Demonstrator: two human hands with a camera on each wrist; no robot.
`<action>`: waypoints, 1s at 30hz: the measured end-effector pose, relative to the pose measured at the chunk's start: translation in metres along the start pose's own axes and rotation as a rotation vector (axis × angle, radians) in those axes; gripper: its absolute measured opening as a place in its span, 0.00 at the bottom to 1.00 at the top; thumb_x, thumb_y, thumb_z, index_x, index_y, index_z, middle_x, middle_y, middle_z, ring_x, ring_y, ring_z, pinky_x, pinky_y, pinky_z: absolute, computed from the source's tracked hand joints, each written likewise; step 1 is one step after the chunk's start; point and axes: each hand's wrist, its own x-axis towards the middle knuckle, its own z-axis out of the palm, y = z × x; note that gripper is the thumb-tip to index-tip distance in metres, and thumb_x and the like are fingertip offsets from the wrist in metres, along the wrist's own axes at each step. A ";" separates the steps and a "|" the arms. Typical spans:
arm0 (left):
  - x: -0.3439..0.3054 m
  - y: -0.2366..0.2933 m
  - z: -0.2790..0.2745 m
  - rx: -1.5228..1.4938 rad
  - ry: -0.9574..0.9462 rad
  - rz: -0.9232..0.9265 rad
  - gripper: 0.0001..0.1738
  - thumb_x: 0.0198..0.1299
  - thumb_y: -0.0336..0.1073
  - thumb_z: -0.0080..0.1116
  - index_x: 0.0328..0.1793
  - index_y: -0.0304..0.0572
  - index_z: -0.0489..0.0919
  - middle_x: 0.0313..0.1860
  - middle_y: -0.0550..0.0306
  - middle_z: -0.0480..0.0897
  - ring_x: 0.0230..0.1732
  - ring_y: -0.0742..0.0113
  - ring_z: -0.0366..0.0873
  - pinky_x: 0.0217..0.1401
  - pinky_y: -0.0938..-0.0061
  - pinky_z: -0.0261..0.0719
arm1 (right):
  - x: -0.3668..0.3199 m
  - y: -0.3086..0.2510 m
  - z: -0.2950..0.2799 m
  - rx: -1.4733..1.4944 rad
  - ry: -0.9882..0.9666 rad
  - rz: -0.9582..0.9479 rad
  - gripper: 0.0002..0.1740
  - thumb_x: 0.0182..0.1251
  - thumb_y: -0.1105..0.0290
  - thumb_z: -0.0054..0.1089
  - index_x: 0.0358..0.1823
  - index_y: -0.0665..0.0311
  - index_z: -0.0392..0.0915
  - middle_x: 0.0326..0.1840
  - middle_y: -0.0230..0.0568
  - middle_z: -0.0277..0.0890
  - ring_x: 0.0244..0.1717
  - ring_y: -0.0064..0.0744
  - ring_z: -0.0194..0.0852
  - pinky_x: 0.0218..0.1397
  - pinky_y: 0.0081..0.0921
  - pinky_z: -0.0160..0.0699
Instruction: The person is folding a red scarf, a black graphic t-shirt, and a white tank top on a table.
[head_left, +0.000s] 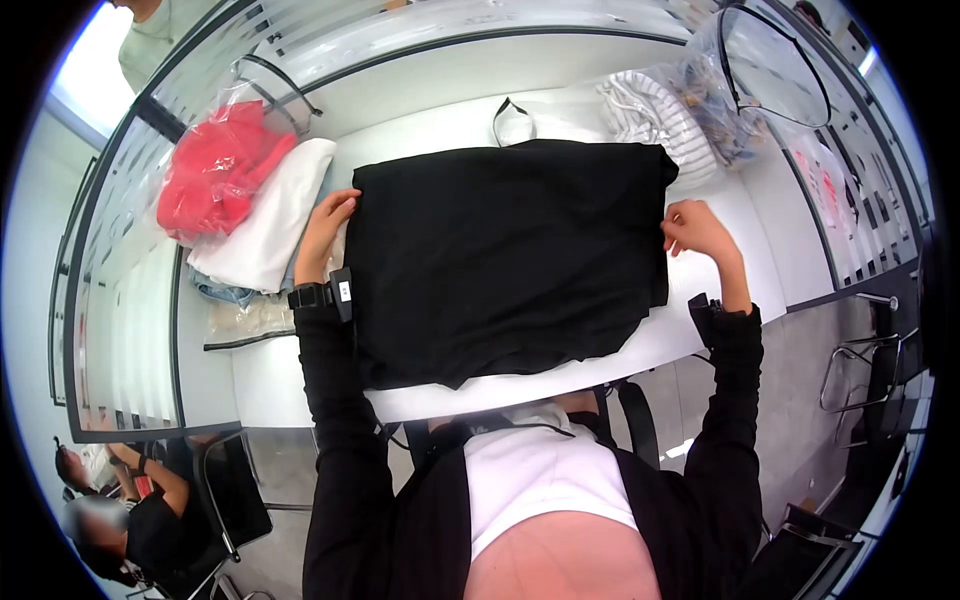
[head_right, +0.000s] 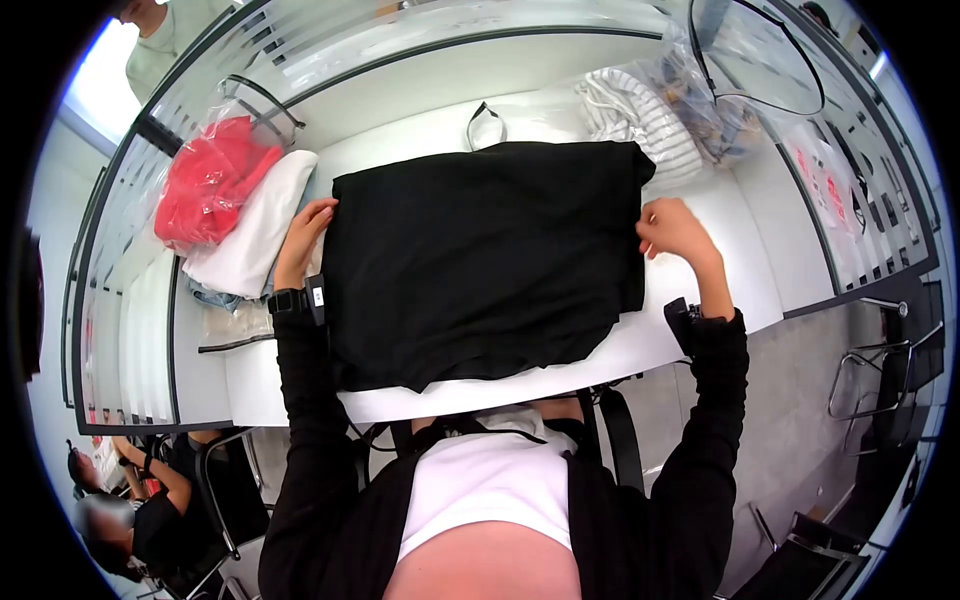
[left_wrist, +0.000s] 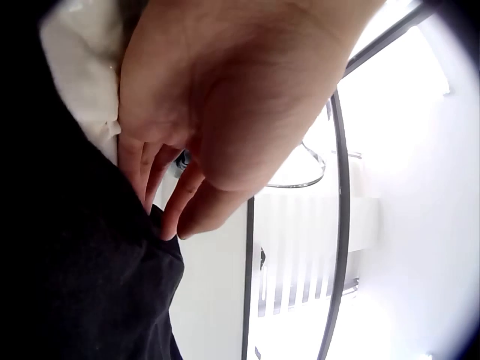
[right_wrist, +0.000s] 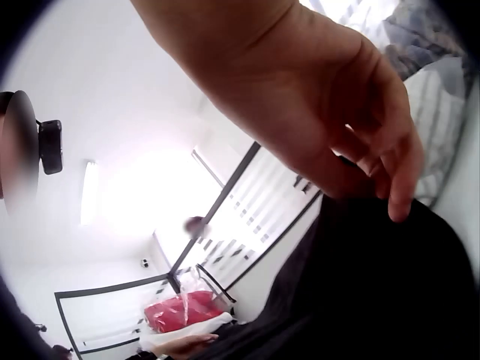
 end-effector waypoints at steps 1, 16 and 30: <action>-0.001 0.000 0.000 0.000 0.004 0.003 0.15 0.63 0.35 0.49 0.52 0.37 0.74 0.46 0.62 0.76 0.48 0.76 0.69 0.55 0.79 0.65 | 0.002 -0.006 -0.004 -0.082 0.082 -0.023 0.08 0.53 0.76 0.49 0.22 0.76 0.73 0.16 0.45 0.76 0.15 0.29 0.77 0.19 0.21 0.75; -0.004 0.005 0.004 0.039 0.010 0.017 0.13 0.61 0.33 0.51 0.51 0.38 0.75 0.44 0.63 0.76 0.46 0.76 0.70 0.53 0.81 0.65 | 0.100 -0.035 0.007 0.339 -0.448 -0.162 0.14 0.66 0.61 0.50 0.31 0.65 0.73 0.26 0.40 0.78 0.24 0.24 0.77 0.25 0.14 0.72; -0.006 0.013 0.007 0.047 0.028 -0.023 0.13 0.61 0.33 0.50 0.51 0.38 0.76 0.42 0.63 0.76 0.46 0.76 0.69 0.54 0.81 0.64 | 0.108 -0.032 0.002 0.468 -0.557 -0.148 0.14 0.66 0.60 0.50 0.32 0.64 0.73 0.27 0.41 0.78 0.26 0.25 0.78 0.28 0.13 0.74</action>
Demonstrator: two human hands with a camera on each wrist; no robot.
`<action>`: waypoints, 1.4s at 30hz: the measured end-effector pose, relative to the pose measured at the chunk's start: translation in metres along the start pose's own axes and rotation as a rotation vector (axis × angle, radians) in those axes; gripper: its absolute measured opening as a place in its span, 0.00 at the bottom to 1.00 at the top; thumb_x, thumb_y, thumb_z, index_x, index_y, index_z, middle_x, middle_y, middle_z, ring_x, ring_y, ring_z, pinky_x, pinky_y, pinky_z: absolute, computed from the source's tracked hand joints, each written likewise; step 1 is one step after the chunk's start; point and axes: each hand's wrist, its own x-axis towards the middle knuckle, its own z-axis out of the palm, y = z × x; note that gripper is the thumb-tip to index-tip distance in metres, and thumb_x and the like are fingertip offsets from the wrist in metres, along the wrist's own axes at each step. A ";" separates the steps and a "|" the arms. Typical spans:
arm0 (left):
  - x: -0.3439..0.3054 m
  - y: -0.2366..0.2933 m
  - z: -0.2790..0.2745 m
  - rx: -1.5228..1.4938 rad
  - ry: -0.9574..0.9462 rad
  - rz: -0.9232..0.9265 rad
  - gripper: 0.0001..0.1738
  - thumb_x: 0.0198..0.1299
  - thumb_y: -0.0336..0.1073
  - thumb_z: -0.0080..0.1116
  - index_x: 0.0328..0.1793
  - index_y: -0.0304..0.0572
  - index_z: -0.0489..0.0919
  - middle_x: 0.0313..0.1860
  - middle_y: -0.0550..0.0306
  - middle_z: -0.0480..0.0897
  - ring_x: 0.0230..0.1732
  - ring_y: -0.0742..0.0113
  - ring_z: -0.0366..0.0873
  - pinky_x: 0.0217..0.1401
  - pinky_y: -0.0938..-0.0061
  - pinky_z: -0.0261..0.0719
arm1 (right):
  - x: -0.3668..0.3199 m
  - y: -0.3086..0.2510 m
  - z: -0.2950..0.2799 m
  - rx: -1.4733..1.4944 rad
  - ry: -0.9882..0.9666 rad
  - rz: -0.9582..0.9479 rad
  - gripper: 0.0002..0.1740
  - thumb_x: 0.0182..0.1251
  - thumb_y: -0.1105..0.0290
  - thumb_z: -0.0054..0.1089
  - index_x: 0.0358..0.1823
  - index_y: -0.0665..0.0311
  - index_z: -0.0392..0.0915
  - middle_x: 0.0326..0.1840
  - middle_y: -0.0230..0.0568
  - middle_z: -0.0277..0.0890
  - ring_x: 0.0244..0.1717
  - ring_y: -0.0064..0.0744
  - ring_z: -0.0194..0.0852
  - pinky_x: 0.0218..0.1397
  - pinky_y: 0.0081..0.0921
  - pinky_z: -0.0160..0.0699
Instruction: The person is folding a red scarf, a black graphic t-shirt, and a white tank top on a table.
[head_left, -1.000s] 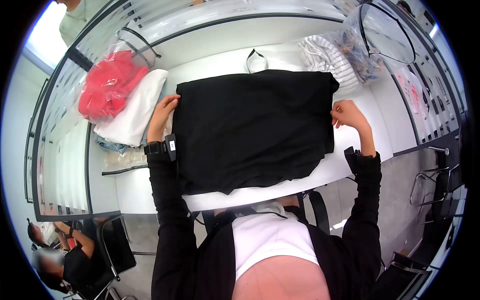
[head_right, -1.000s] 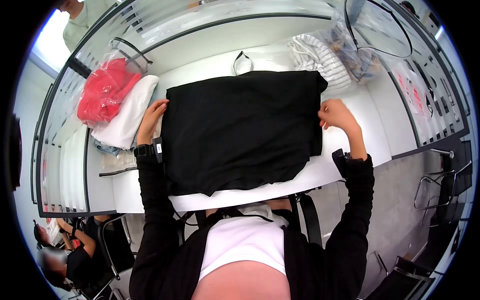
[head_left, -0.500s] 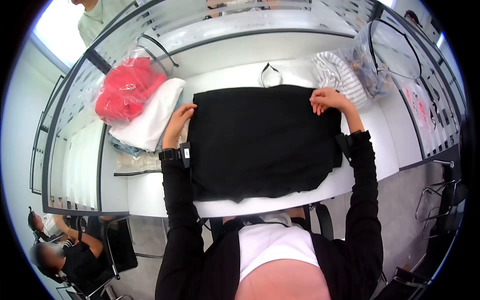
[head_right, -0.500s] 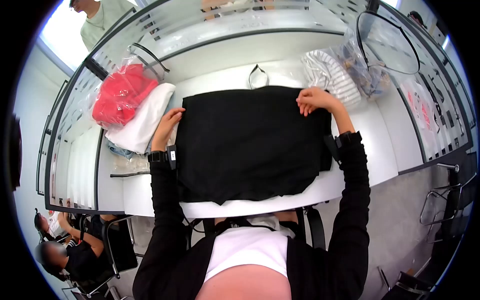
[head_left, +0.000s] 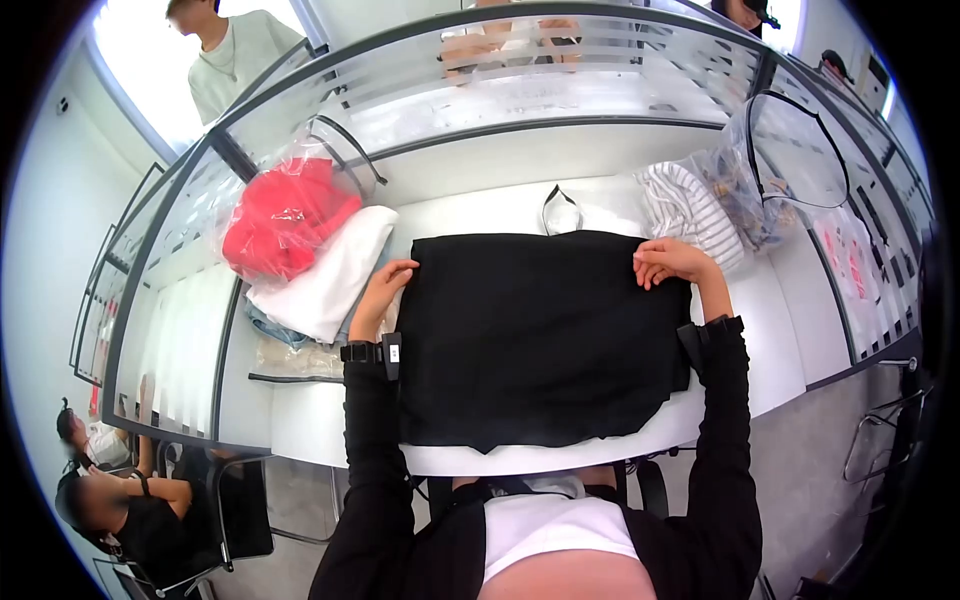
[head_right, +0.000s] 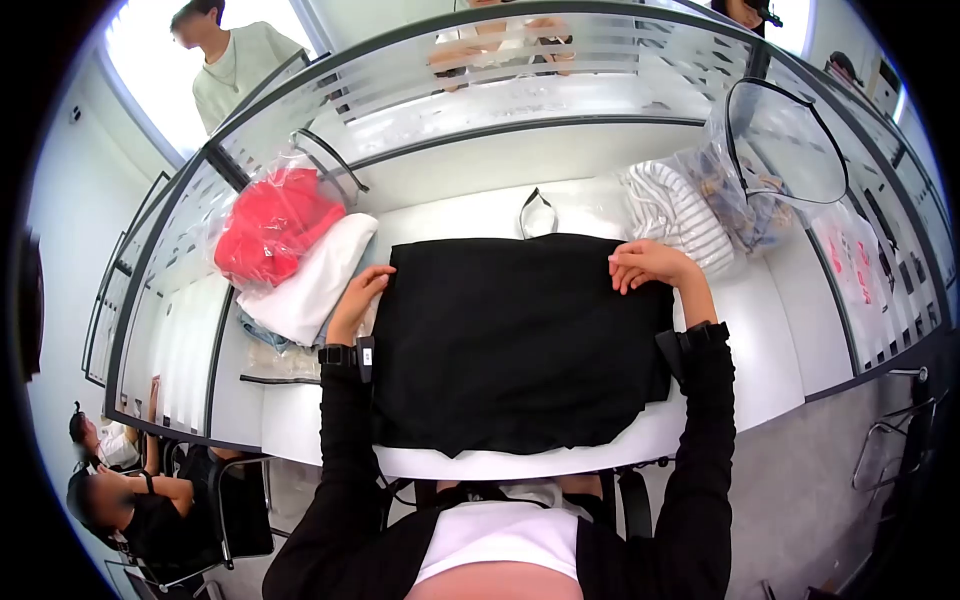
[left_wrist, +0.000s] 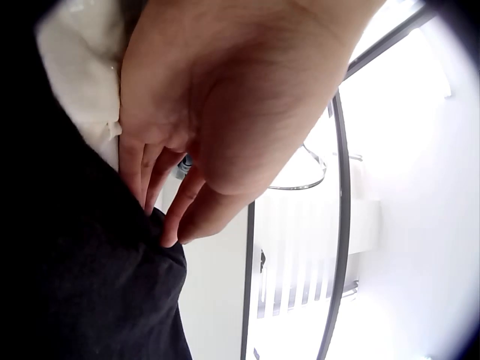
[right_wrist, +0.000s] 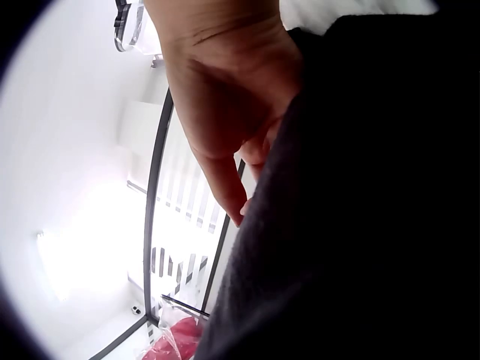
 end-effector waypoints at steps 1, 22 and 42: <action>-0.001 -0.001 0.000 0.004 0.004 -0.011 0.13 0.61 0.33 0.50 0.51 0.38 0.76 0.42 0.63 0.76 0.46 0.76 0.69 0.54 0.81 0.64 | -0.001 -0.001 0.001 0.001 0.002 -0.008 0.14 0.66 0.60 0.50 0.32 0.64 0.73 0.27 0.41 0.78 0.26 0.25 0.78 0.28 0.13 0.74; 0.000 0.001 -0.001 0.004 -0.036 0.003 0.14 0.63 0.33 0.49 0.51 0.35 0.75 0.45 0.63 0.76 0.50 0.76 0.69 0.56 0.82 0.63 | -0.002 0.001 0.005 -0.071 0.047 -0.012 0.14 0.66 0.59 0.49 0.30 0.62 0.72 0.26 0.39 0.78 0.25 0.23 0.77 0.26 0.11 0.72; 0.002 -0.005 -0.002 -0.017 0.002 -0.035 0.16 0.63 0.36 0.50 0.54 0.36 0.75 0.44 0.62 0.76 0.46 0.76 0.69 0.53 0.81 0.65 | -0.003 0.000 0.008 -0.087 0.059 -0.012 0.15 0.66 0.58 0.49 0.30 0.62 0.72 0.26 0.37 0.78 0.26 0.22 0.77 0.28 0.12 0.72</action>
